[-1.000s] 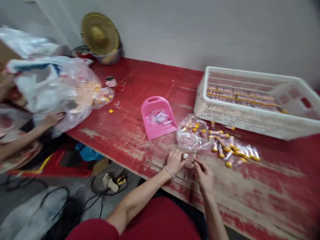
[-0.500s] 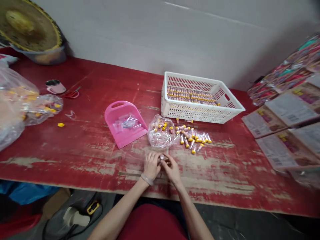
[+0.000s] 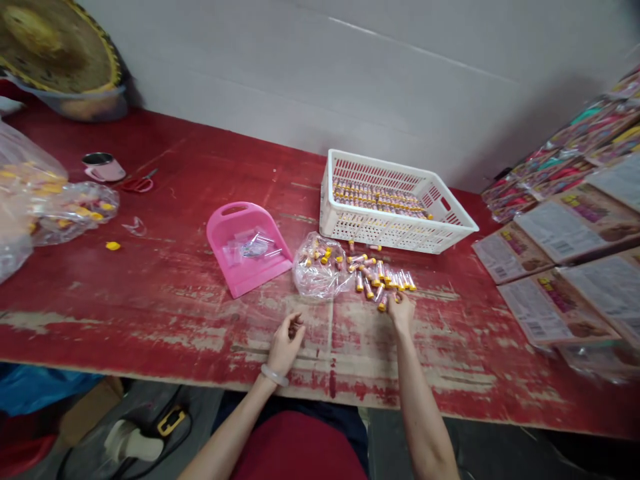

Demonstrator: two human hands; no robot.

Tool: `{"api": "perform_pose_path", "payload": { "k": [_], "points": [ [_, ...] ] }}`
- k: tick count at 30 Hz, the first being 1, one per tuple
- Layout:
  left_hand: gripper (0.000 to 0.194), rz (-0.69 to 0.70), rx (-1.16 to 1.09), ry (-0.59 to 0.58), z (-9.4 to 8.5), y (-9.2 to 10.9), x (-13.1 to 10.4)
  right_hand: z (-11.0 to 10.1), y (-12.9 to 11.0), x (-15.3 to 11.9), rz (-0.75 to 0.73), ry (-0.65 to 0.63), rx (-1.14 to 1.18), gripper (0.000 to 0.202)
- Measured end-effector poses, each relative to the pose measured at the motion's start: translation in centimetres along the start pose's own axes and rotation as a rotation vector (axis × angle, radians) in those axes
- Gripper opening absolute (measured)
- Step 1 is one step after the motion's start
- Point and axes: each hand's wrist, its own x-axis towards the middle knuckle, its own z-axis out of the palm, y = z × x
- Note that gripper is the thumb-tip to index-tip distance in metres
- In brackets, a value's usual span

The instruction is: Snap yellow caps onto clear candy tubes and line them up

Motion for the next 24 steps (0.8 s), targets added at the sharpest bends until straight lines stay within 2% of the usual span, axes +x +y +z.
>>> {"api": "perform_pose_path", "payload": {
  "k": [2,4,7,9,12,14,16,18,21,23,24],
  "points": [
    [0.031,0.024,0.037,0.047,-0.7,-0.3,1.1,0.6,0.4,-0.8,0.012,0.013,-0.018,0.053],
    [0.028,0.068,0.118,0.128,-1.8,-0.3,3.2,1.3,0.7,-2.0,0.003,0.032,-0.021,0.059],
    [0.027,0.146,0.321,0.266,-4.0,0.4,8.2,2.3,1.4,-3.7,-0.033,0.095,-0.041,0.064],
    [0.031,0.172,0.511,0.302,-5.2,1.4,12.1,2.7,1.8,-4.3,-0.046,0.129,-0.063,0.062],
    [0.036,0.192,0.839,0.211,-5.7,3.0,17.1,3.0,2.0,-4.5,-0.071,0.184,-0.065,0.062],
    [0.036,0.188,0.985,0.115,-5.4,3.6,19.4,2.9,1.2,-4.4,-0.088,0.266,-0.056,0.064],
    [0.034,0.182,1.035,0.055,-5.2,3.8,20.7,2.8,-0.6,-4.5,-0.16,0.324,-0.023,0.061],
    [0.03,0.173,1.031,0.035,-5.1,3.7,21.0,3.0,-3.5,-4.8,-0.324,0.264,0.043,0.049],
    [0.024,0.136,1.03,0.02,-5.3,3.4,20.1,4.5,-9.0,-4.8,-0.567,-0.015,0.138,0.03],
    [0.023,0.105,1.015,0.019,-5.4,3.4,19.0,6.2,-12.3,-4.1,-0.596,-0.186,0.151,0.024],
    [0.023,0.091,1.004,0.019,-5.5,3.4,18.3,7.1,-13.7,-3.5,-0.593,-0.222,0.156,0.02]
  ]
}}
